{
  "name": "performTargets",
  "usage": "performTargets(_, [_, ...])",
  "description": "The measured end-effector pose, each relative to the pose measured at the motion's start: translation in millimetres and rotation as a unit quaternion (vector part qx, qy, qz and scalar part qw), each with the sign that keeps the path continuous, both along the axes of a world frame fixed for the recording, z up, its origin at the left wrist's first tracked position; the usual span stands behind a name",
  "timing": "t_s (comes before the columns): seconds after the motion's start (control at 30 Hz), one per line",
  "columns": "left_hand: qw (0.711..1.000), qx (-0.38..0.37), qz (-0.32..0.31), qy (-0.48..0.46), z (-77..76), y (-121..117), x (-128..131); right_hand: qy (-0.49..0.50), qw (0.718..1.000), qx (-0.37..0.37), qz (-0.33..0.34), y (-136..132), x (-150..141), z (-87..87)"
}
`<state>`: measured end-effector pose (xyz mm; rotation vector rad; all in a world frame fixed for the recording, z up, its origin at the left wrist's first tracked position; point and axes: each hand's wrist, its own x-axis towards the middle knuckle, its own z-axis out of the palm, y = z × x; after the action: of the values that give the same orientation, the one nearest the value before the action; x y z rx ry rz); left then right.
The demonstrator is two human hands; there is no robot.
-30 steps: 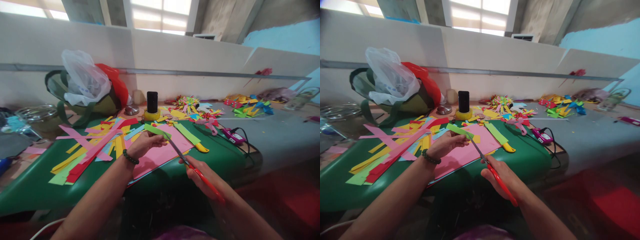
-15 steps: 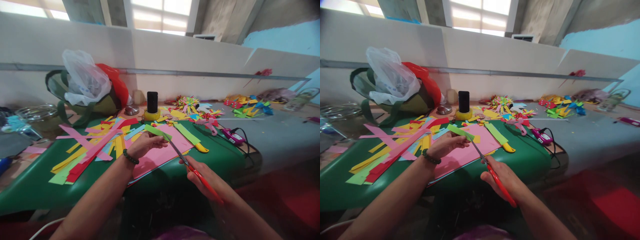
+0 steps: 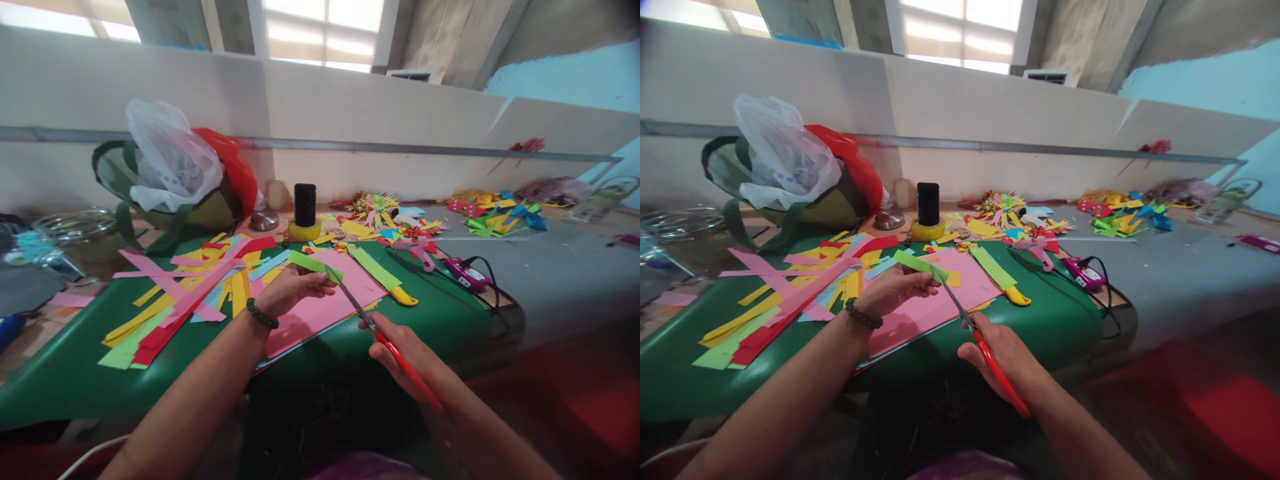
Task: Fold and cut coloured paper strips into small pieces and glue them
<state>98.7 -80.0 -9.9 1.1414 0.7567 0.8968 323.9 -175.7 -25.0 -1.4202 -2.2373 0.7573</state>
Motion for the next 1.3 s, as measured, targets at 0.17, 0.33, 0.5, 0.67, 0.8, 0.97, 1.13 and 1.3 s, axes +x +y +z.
performTargets(0.17, [1.0, 0.004, -0.016, 0.006, 0.8, -2, 1, -0.012, 1.0, 0.018, 0.008, 0, -3, 2.7])
performTargets(0.33, [1.0, 0.007, -0.017, 0.009, 1.3, -3, 2, 0.004, 1.0, 0.017, -0.023, -1, -7, -2.6])
performTargets(0.5, [1.0, 0.006, 0.005, 0.008, 1.7, -2, 0, 0.018, 0.995, 0.065, -0.074, 9, 1, -2.6])
performTargets(0.67, [0.999, 0.016, 0.038, -0.029, 1.8, 2, -4, -0.206, 0.941, 0.061, -0.261, 48, 37, 17.0])
performTargets(0.8, [0.998, 0.009, 0.036, -0.059, 2.0, 4, -5, -0.326, 0.902, 0.012, -0.282, 81, 76, 20.8])
performTargets(0.97, [0.999, 0.001, 0.023, -0.042, 2.1, 5, -4, -0.364, 0.899, -0.023, -0.243, 103, 103, 11.4])
performTargets(1.13, [0.999, 0.017, 0.027, 0.012, -1.2, 8, -3, -0.402, 0.896, -0.046, -0.185, 111, 110, 9.9])
performTargets(1.3, [0.997, 0.029, 0.026, 0.059, -4.6, 10, 1, -0.401, 0.897, 0.027, -0.184, 112, 98, 29.2])
